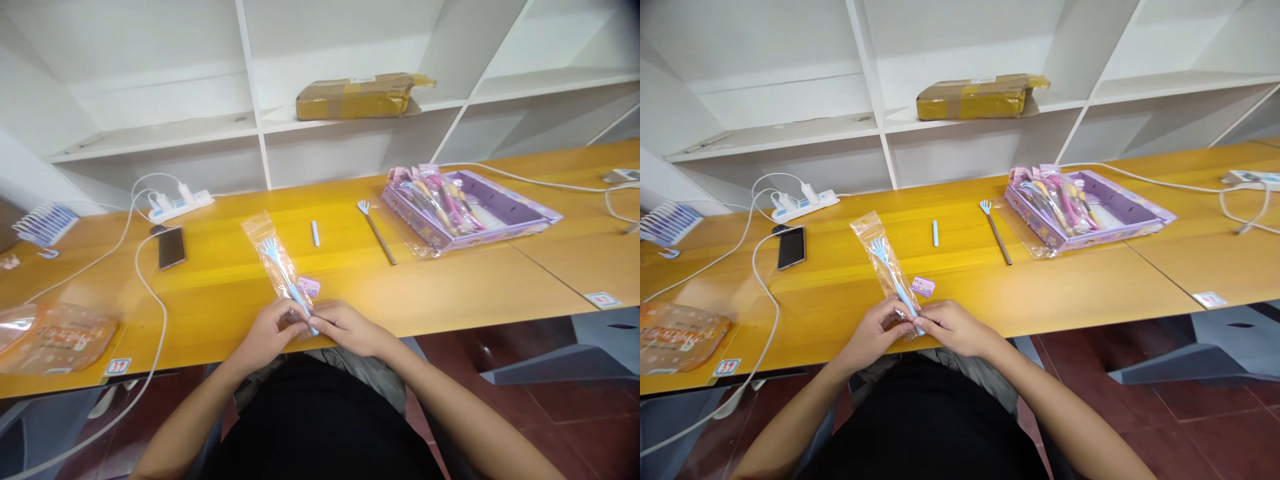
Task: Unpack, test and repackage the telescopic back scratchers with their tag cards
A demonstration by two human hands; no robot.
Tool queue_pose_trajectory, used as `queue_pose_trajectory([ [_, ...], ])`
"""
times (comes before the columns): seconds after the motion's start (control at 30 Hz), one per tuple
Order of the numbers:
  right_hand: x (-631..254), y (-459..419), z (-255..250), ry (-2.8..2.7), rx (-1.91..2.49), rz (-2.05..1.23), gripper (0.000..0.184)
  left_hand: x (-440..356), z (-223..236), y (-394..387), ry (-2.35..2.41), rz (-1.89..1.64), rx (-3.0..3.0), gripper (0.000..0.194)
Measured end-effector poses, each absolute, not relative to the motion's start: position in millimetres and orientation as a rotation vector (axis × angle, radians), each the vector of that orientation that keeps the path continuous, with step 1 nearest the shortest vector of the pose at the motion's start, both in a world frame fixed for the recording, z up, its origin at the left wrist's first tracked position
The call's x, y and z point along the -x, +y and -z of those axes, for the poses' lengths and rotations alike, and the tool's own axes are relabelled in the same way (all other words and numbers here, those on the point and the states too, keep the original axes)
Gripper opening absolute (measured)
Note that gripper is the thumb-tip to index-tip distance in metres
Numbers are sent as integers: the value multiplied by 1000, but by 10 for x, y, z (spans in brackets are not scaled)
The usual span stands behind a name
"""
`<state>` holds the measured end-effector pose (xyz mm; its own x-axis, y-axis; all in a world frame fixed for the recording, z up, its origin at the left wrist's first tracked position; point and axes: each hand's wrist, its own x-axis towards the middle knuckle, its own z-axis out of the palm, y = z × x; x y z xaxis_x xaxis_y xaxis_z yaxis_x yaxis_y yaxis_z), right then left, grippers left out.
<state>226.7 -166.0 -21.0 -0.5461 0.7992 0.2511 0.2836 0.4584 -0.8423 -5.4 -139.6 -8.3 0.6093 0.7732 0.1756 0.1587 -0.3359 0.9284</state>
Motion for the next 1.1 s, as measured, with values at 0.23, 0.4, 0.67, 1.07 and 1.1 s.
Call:
queue_pose_trajectory([
  [0.23,-2270,-1654,200,-2108,905,-995,53,57,75,-1392,783,-734,-1851,4],
  [0.4,-2265,-1661,177,-2110,881,-991,51,64,103,-1399,798,-728,-1830,12],
  [0.67,-2262,-1684,216,-1858,1009,-971,55,92,20,-1426,699,-639,-1936,11],
  [1.07,-2165,-1780,201,-1496,1122,-1595,46,71,-1,-1442,771,-616,-2066,25],
  [1.1,-2158,-1795,197,-1528,1106,-1616,43,65,39,-1435,855,-755,-2102,23],
])
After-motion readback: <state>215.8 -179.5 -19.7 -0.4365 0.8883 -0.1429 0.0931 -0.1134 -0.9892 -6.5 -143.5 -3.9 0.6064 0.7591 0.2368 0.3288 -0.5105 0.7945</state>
